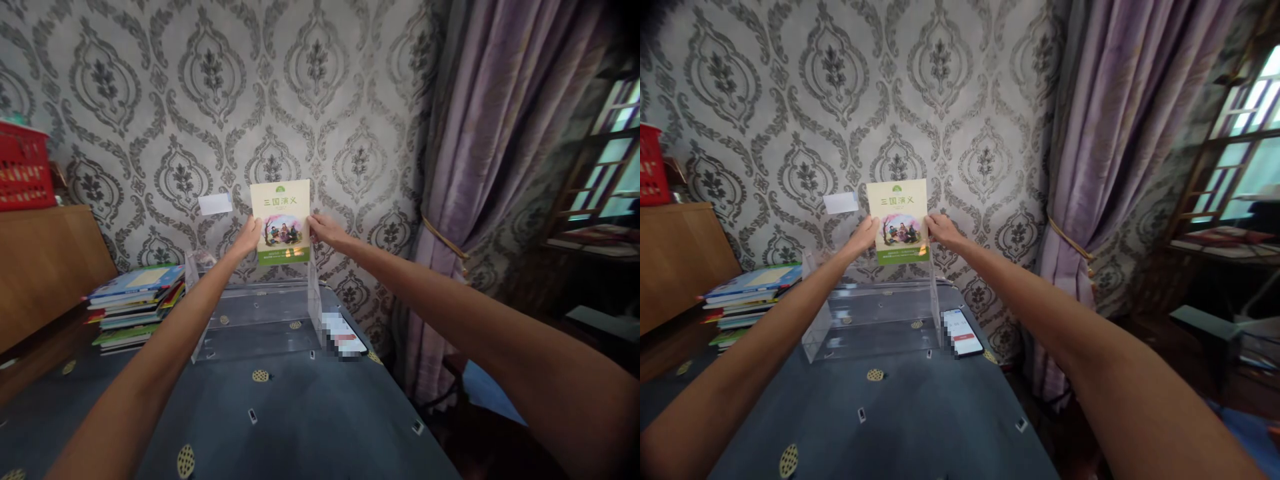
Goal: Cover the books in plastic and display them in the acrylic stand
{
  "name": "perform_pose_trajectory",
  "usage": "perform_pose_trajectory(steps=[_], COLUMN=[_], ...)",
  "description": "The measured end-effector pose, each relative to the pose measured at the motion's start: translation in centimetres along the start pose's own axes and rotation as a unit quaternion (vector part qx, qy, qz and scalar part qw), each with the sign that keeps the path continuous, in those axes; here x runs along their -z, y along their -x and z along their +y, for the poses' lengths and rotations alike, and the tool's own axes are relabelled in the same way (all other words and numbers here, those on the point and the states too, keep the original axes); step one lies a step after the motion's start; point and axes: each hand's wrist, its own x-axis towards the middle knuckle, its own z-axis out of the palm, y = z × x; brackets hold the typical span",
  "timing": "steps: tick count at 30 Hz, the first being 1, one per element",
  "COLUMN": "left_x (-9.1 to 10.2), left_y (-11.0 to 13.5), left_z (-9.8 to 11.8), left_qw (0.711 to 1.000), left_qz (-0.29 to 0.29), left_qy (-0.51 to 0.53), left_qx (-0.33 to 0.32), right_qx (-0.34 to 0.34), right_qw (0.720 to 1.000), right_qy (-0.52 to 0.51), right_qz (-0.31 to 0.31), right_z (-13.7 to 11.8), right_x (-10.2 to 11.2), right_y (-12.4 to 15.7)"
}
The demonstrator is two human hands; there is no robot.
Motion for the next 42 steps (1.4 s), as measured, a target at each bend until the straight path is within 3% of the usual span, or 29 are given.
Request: perform_pose_trajectory(steps=[32, 42], left_x=[0.7, 1.1], left_y=[1.2, 1.8], left_z=[-0.3, -0.3], left_qw=[0.998, 0.993], left_qz=[-0.025, -0.033], left_qy=[-0.059, -0.109], left_qx=[-0.029, -0.022], right_qx=[-0.034, -0.040], right_qw=[0.998, 0.996], right_qy=[-0.047, -0.066], right_qz=[0.003, 0.033], right_z=[-0.4, -0.9], right_x=[-0.4, -0.4], right_y=[1.5, 2.1])
